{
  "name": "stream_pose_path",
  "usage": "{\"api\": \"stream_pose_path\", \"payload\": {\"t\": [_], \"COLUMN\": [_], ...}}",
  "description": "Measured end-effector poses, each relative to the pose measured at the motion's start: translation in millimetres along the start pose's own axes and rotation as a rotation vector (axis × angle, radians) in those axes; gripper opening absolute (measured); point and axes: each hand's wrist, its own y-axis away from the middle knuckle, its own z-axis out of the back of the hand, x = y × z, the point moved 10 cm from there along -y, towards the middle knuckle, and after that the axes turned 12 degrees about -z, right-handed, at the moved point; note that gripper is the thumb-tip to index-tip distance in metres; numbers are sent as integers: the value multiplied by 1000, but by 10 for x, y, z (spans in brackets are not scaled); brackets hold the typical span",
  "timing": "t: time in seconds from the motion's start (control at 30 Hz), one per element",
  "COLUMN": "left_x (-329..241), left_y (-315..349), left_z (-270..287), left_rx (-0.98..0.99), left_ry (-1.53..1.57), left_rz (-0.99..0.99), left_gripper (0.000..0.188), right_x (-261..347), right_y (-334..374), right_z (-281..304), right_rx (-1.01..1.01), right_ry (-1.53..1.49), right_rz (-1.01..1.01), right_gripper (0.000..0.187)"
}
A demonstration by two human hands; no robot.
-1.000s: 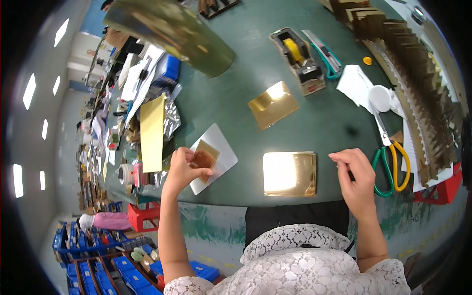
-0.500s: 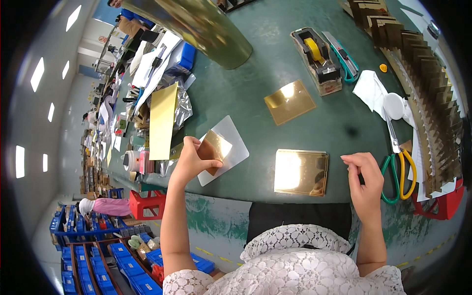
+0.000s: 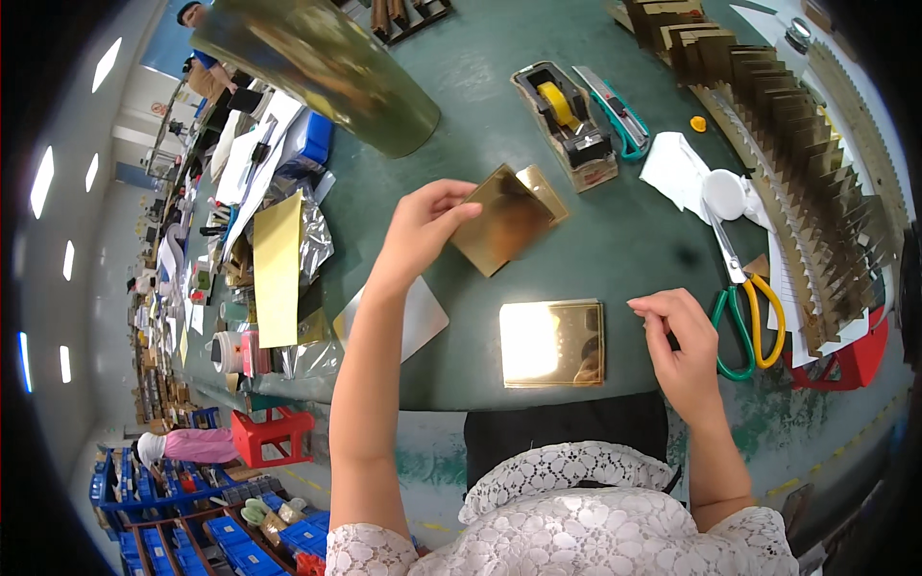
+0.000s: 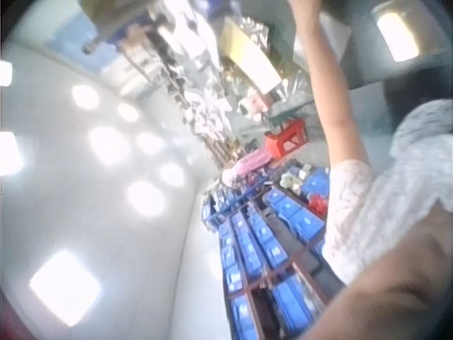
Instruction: The person picks up small, square, gold-colored sheets from a stack and places them onto a white backing sheet. They repeat this process, stacking the sheets on top of each other. Finally, they place the assembled stack into a clear plastic bag.
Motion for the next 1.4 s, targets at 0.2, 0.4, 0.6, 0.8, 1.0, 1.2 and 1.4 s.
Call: {"api": "stream_pose_path", "payload": {"t": [0.2,0.4,0.6,0.8,1.0,1.2,1.4], "left_x": [-504,-218,138,-60,53,20,164], "left_y": [-56,811,1028,1095,1000,1008,1459], "left_z": [-105,-521,-391,-487,-615,-279,729], "left_rx": [-104,276,84,94,133,-87,-451], "left_ry": [-883,-241,208,214,132,259,243], "left_rz": [-558,129,343,293,294,212,242], "left_gripper": [27,31,22,31,28,15,15], "right_x": [2,-1,26,-9,28,1,19], "right_y": [-5,0,2,0,3,-5,7], "right_z": [8,2,-25,-13,-9,-24,-19], "right_rx": [0,-1,15,1,-26,-10,-29], "right_ry": [-35,11,3,21,27,42,52], "right_rz": [11,64,63,11,71,28,68], "right_gripper": [21,23,22,22,22,22,24]}}
